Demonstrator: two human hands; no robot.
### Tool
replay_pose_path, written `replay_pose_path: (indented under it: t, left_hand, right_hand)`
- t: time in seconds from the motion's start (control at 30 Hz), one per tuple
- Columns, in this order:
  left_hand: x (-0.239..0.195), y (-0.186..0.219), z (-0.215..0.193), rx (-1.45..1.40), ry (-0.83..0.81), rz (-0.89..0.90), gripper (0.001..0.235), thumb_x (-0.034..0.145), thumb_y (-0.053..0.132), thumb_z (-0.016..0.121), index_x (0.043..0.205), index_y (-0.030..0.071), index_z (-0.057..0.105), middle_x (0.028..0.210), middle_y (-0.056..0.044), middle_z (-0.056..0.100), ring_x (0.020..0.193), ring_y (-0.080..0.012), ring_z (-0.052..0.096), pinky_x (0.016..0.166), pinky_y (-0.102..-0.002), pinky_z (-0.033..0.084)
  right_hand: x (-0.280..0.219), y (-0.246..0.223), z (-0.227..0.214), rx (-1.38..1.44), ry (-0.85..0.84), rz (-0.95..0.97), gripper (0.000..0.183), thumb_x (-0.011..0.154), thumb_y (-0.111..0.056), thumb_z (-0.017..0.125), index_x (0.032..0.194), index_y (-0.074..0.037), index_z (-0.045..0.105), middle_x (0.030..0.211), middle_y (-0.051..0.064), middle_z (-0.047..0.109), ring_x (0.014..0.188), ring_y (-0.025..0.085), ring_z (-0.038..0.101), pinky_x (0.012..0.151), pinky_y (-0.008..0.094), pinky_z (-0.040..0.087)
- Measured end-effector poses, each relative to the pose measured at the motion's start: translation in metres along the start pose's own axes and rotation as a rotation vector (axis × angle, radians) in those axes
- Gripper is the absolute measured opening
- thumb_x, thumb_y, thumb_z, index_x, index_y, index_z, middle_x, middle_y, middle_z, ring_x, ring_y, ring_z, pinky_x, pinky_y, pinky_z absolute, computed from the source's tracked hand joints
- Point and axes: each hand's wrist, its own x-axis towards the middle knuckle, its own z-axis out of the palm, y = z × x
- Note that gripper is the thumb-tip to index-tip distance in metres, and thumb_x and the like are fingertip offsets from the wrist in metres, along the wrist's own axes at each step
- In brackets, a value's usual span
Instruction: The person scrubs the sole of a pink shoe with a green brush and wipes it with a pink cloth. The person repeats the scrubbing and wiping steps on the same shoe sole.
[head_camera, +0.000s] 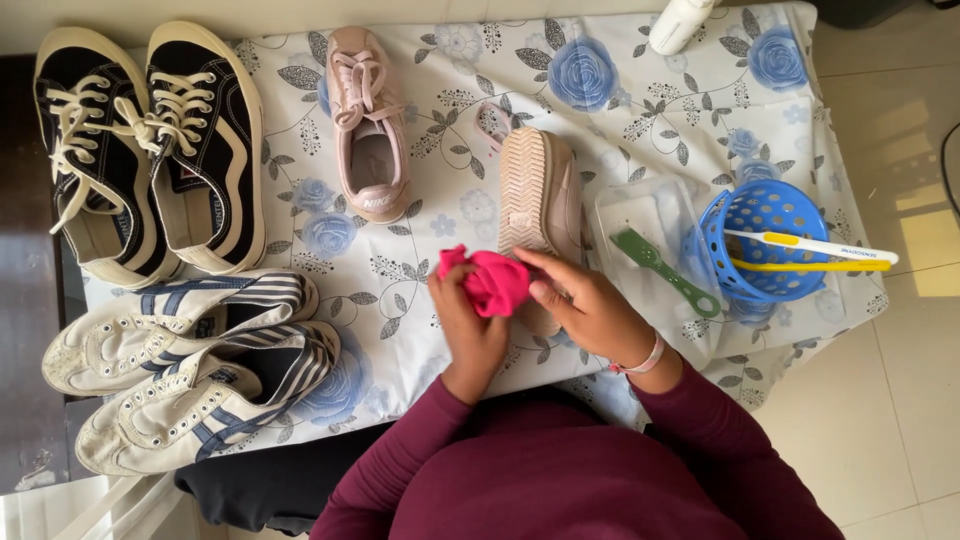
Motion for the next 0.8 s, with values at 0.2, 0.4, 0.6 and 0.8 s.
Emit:
replay_pose_path:
  t: [0.2,0.4,0.6,0.8]
  left_hand:
    - [0.012,-0.016,-0.015,0.687,-0.091,-0.086,0.069,0.072,0.021,0.080,0.134,0.017,0.049,0.156,-0.032,0.016,0.141,-0.0547,0.015,0.108,-0.063,0.010]
    - [0.035,0.021,-0.001,0.630,-0.229,0.041,0.034,0.091,0.036,0.070,0.120,0.019,0.070,0.152,-0.016,0.041,0.144,-0.0390,0.028,0.105,-0.071,0.004]
    - [0.059,0.007,0.038,0.643,-0.238,0.099,0.016,0.092,0.036,0.074,0.096,0.021,0.077,0.121,0.002,0.062,0.124,-0.0246,0.050,0.104,-0.074,0.012]
    - [0.075,0.019,0.048,0.643,-0.302,0.031,0.019,0.087,0.034,0.078,0.080,0.017,0.072,0.105,0.001,0.060,0.120,-0.0265,0.051,0.100,-0.075,0.016]
  right_hand:
    - [-0.001,0.044,0.016,-0.525,0.138,-0.145,0.057,0.088,-0.011,0.074,0.143,-0.010,0.058,0.135,0.014,0.056,0.122,0.034,0.060,0.103,0.045,0.053]
    - [-0.012,0.061,0.015,-0.562,0.204,-0.120,0.061,0.085,-0.004,0.072,0.144,-0.006,0.054,0.130,0.017,0.055,0.121,0.038,0.056,0.102,0.051,0.049]
    - [-0.027,0.085,0.023,-0.546,0.265,-0.147,0.063,0.084,-0.008,0.074,0.144,-0.013,0.058,0.131,0.011,0.056,0.122,0.033,0.054,0.104,0.047,0.046]
    - [-0.032,0.091,0.024,-0.528,0.290,-0.162,0.054,0.088,-0.010,0.073,0.141,-0.011,0.060,0.132,0.011,0.055,0.124,0.032,0.053,0.104,0.046,0.046]
